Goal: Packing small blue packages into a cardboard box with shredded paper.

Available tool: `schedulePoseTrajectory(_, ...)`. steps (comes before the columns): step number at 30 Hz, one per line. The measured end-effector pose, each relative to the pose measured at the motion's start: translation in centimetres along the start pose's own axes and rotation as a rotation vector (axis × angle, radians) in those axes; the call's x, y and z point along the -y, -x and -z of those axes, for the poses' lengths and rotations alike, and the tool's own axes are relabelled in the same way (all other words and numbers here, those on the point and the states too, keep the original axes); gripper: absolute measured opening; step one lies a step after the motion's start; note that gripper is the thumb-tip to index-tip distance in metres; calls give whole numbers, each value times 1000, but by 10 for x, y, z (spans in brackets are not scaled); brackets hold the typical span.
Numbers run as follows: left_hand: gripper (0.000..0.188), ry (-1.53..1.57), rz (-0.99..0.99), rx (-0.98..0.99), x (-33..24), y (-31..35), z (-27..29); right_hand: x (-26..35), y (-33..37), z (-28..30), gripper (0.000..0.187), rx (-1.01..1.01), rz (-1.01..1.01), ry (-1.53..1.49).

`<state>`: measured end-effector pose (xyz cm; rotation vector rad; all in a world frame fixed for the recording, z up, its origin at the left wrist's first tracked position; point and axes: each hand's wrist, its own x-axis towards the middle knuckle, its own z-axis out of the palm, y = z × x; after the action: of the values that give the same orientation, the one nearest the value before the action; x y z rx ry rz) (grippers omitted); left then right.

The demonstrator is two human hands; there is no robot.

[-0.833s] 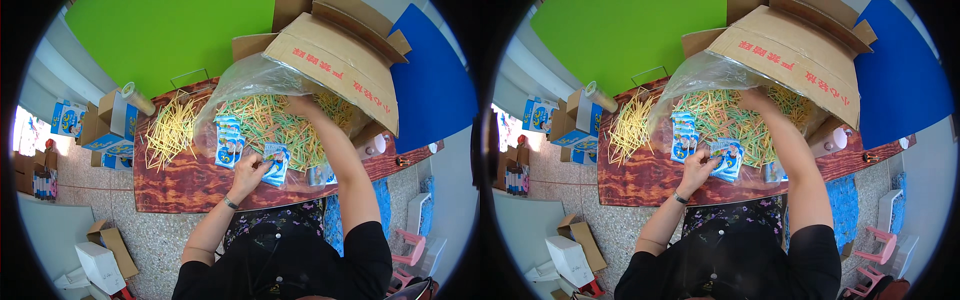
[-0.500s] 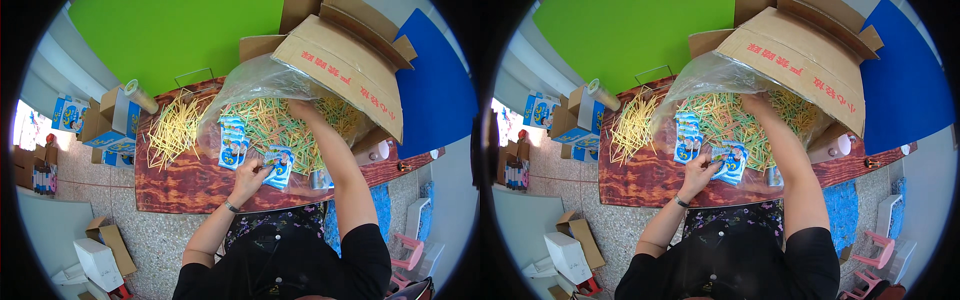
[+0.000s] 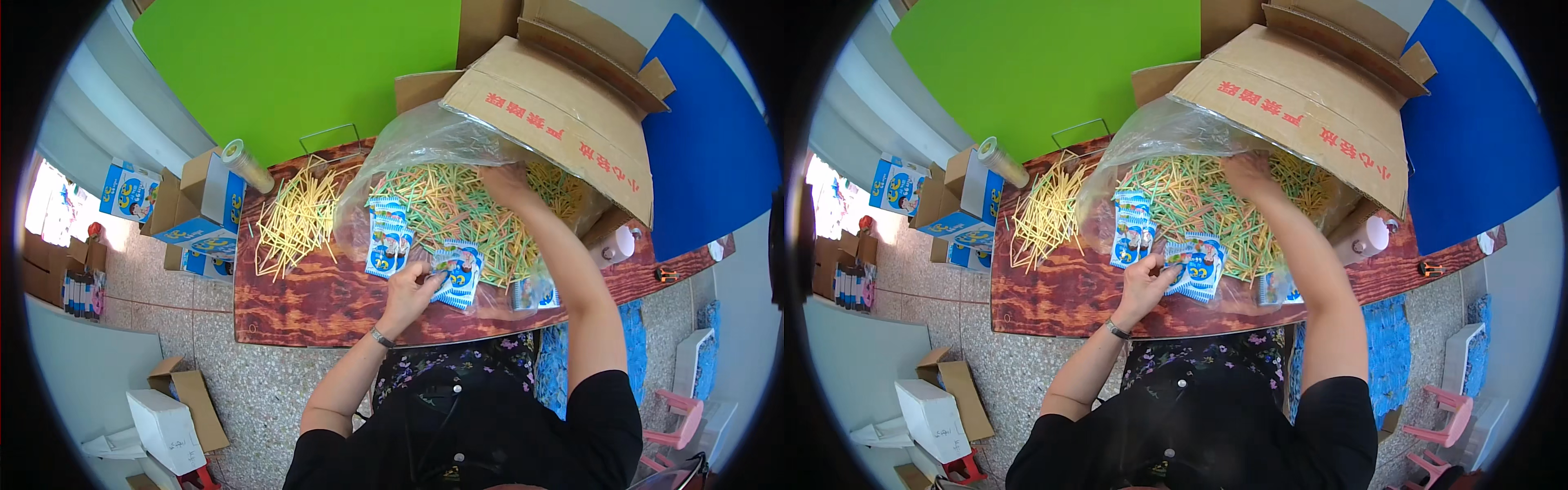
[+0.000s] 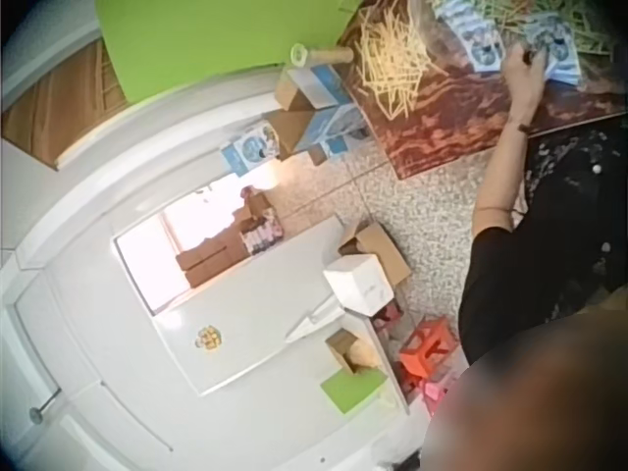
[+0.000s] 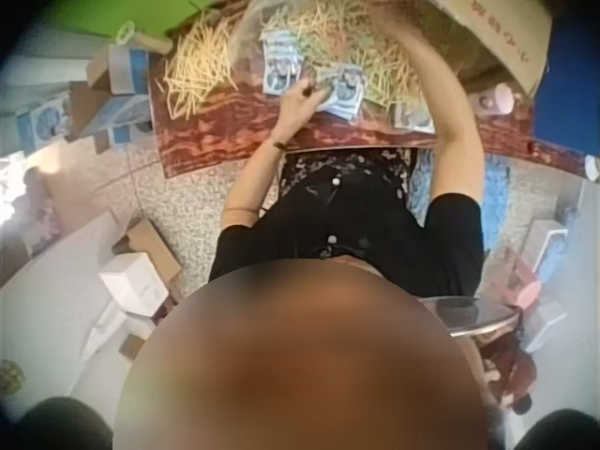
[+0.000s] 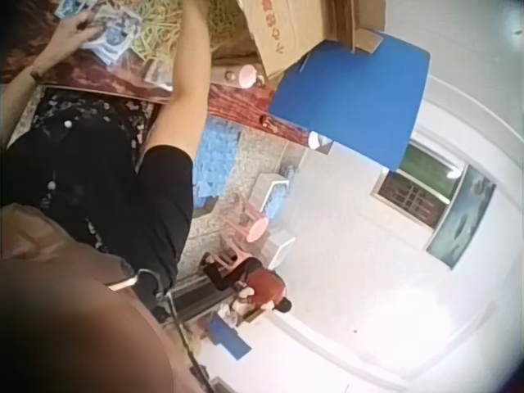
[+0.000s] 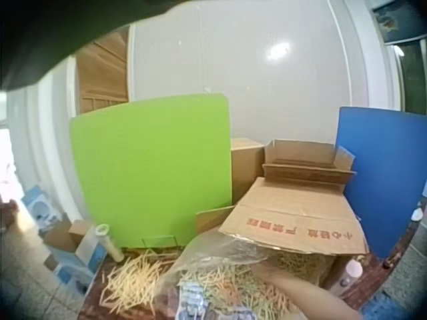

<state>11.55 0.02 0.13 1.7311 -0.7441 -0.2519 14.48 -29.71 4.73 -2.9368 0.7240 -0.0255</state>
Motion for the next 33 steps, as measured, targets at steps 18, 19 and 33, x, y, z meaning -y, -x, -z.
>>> schedulePoseTrajectory(18, 12, 528, 296, -105, -24, -105, -63, -67, 84, 2, 30, 747, 136, -1369)
schedulePoseTrajectory(19, 18, 705, 304, -219, -27, -114, -72, -62, 89, 10, 30, 753, 135, -1370)
schedulePoseTrajectory(33, 14, 792, 261, -277, -39, -136, -107, -24, 124, 12, 24, 871, 1, -1471)
